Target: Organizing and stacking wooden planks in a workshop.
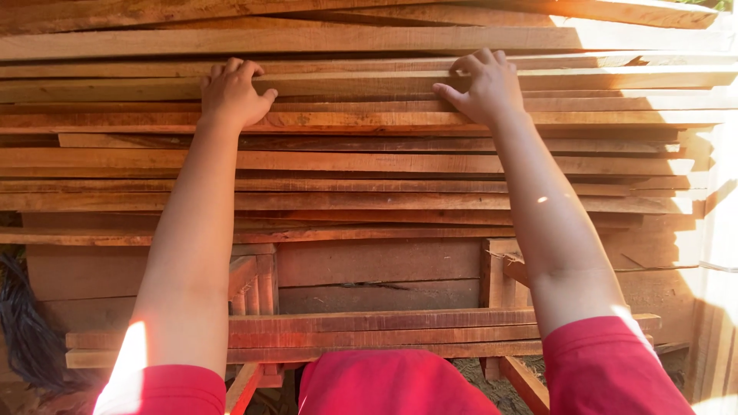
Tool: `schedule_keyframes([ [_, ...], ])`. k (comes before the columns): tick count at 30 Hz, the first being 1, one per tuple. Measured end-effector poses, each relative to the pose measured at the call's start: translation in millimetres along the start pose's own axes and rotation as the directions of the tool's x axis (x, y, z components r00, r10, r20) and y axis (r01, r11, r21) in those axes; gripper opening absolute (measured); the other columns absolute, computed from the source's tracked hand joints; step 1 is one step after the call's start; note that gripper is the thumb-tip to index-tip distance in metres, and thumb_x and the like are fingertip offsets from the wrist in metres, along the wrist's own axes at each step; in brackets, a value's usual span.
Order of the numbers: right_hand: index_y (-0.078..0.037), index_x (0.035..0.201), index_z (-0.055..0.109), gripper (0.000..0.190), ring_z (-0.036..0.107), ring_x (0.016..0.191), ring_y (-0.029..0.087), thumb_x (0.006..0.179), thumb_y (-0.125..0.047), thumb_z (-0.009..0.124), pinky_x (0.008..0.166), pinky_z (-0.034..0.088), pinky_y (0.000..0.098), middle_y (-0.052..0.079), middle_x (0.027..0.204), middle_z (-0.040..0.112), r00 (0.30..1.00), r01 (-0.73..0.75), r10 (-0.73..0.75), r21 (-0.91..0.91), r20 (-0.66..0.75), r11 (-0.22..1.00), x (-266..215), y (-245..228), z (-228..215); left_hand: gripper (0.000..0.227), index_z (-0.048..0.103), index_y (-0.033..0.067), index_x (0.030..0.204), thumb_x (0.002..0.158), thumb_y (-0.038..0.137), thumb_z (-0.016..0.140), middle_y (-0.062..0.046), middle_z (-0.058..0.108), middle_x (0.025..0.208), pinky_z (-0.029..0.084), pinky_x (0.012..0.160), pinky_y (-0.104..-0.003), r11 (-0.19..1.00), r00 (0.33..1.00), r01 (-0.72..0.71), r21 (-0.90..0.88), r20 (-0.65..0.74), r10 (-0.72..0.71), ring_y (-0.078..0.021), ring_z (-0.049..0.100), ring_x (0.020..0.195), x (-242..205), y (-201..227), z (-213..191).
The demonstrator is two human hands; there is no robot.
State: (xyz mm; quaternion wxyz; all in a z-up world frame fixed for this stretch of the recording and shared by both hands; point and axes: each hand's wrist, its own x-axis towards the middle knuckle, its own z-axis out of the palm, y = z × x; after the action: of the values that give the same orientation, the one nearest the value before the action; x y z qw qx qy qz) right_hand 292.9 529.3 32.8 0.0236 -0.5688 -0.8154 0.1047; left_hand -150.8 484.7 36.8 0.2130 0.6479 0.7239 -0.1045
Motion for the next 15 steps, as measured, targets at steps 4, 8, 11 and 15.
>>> schedule_keyframes([
  [4, -0.016, 0.102, 0.071, 0.05, 0.051, 0.113, 0.034, 0.101, -0.067, 0.07, 0.097, 0.039, 0.0484, 0.013, 0.118, 0.06, 0.998, 0.021, -0.021, 0.002, -0.062, 1.0, -6, -3, 2, 0.047, 0.059, 0.0133, 0.133, 0.101, 0.048, 0.058, -0.015, 0.052, 0.134, 0.034, 0.099, -0.059, 0.999, 0.99, -0.051, 0.019, -0.13, 0.053, -0.0433, 0.045, 0.121, 1, -15, 21],
  [8, -0.011, 0.098, 0.066, 0.05, 0.055, 0.108, 0.033, 0.104, -0.06, 0.07, 0.096, 0.041, 0.0471, 0.012, 0.112, 0.062, 0.997, 0.034, -0.032, 0.024, -0.064, 0.999, -16, -11, -5, 0.036, 0.062, 0.0126, 0.113, 0.1, 0.046, 0.06, -0.012, 0.051, 0.12, 0.03, 0.096, -0.054, 0.996, 0.96, -0.074, 0.059, -0.266, 0.087, -0.037, 0.048, 0.109, -4, -23, 36],
  [11, -0.008, 0.106, 0.066, 0.046, 0.063, 0.101, 0.036, 0.105, -0.054, 0.068, 0.092, 0.049, 0.0507, 0.009, 0.111, 0.067, 0.997, -0.069, 0.067, 0.101, 0.023, 0.992, -21, -16, -14, 0.056, 0.061, 0.0114, 0.117, 0.108, 0.066, 0.054, -0.013, 0.071, 0.108, 0.023, 0.114, -0.058, 0.995, 0.963, -0.098, 0.026, -0.251, 0.101, -0.0359, 0.062, 0.109, -14, -16, 28],
  [15, -0.01, 0.117, 0.068, 0.052, 0.063, 0.101, 0.032, 0.103, -0.06, 0.069, 0.086, 0.048, 0.0465, 0.01, 0.103, 0.071, 0.998, -0.048, 0.05, 0.066, -0.035, 0.997, -22, -13, -7, 0.068, 0.058, 0.0074, 0.135, 0.107, 0.069, 0.049, -0.011, 0.07, 0.122, 0.035, 0.099, -0.052, 0.997, 0.974, -0.061, 0.05, -0.214, 0.07, -0.0355, 0.057, 0.113, -16, -11, 26],
])
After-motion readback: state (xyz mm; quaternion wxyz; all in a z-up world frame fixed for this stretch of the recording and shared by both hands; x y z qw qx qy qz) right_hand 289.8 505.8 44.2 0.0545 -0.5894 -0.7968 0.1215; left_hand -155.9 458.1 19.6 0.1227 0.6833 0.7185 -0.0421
